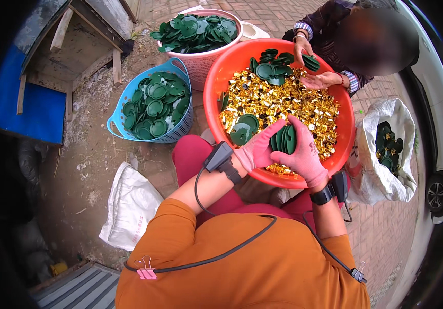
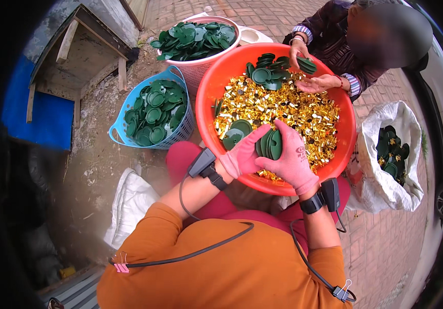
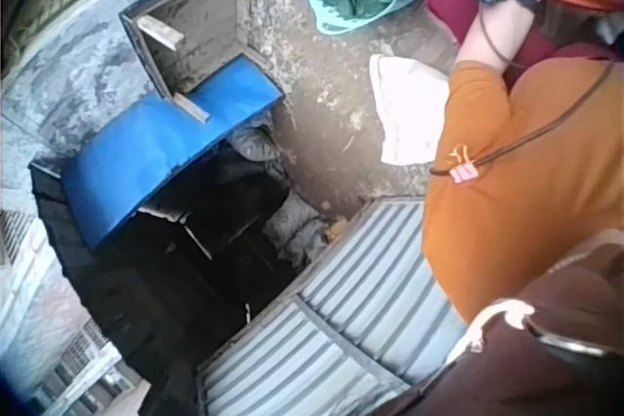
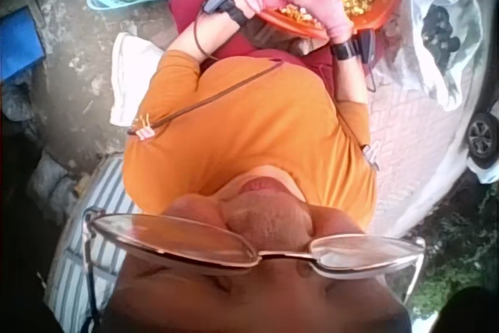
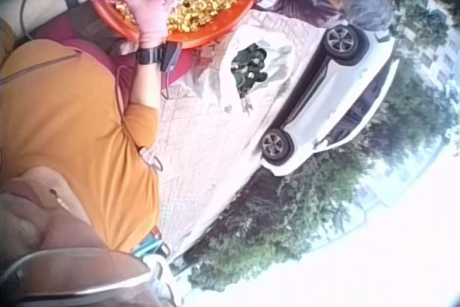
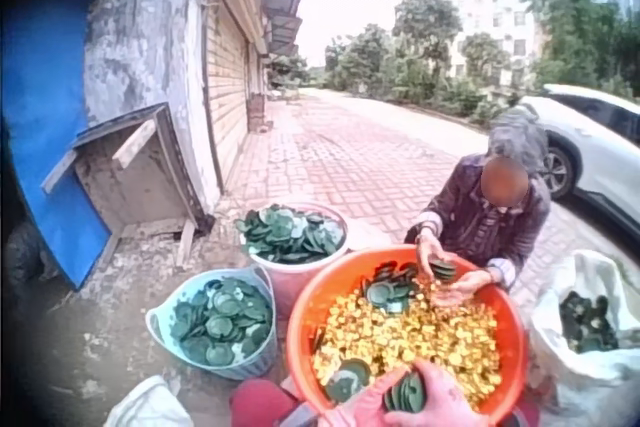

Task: Assembling small gold-colored metallic or plastic components into green plastic discs in a basin.

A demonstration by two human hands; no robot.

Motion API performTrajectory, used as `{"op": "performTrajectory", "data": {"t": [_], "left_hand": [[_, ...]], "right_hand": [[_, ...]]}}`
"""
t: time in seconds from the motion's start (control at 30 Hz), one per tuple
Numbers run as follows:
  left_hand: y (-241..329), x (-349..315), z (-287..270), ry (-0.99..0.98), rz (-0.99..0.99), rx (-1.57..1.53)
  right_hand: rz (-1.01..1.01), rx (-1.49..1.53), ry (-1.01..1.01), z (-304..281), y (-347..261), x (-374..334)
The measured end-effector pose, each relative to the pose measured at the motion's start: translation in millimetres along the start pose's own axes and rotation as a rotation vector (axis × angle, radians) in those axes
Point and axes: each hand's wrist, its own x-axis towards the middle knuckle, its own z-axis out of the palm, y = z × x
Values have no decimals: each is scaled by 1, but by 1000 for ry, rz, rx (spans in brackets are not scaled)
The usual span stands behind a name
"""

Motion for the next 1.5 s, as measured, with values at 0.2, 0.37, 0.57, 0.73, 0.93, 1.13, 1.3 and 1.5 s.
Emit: {"op": "performTrajectory", "data": {"t": [0.2, 0.37, 0.57, 0.73, 0.93, 1.13, 1.3, 1.5], "left_hand": [[15, 0, 9, -112, -58, -11], [20, 3, -23, -111, -89, -59], [19, 2, -34, -108, -8, -172], [22, 6, -29, -142, 129, -171], [44, 2, -22, -220, 139, -180], [54, -2, -23, -120, 261, -90], [65, -4, -21, -137, 312, -87], [60, 0, -23, -124, 294, -27]], "right_hand": [[-107, -213, -95, -7, -11, 16], [-125, -342, -132, -2, -17, 28], [-195, -364, -165, 4, -21, 45], [-9, 324, -104, 7, -16, 56], [344, 559, 233, -17, 39, 40], [354, -166, -346, 30, 76, -8], [109, -508, -338, 61, 88, 3], [104, -445, -308, 70, 103, -1]]}}
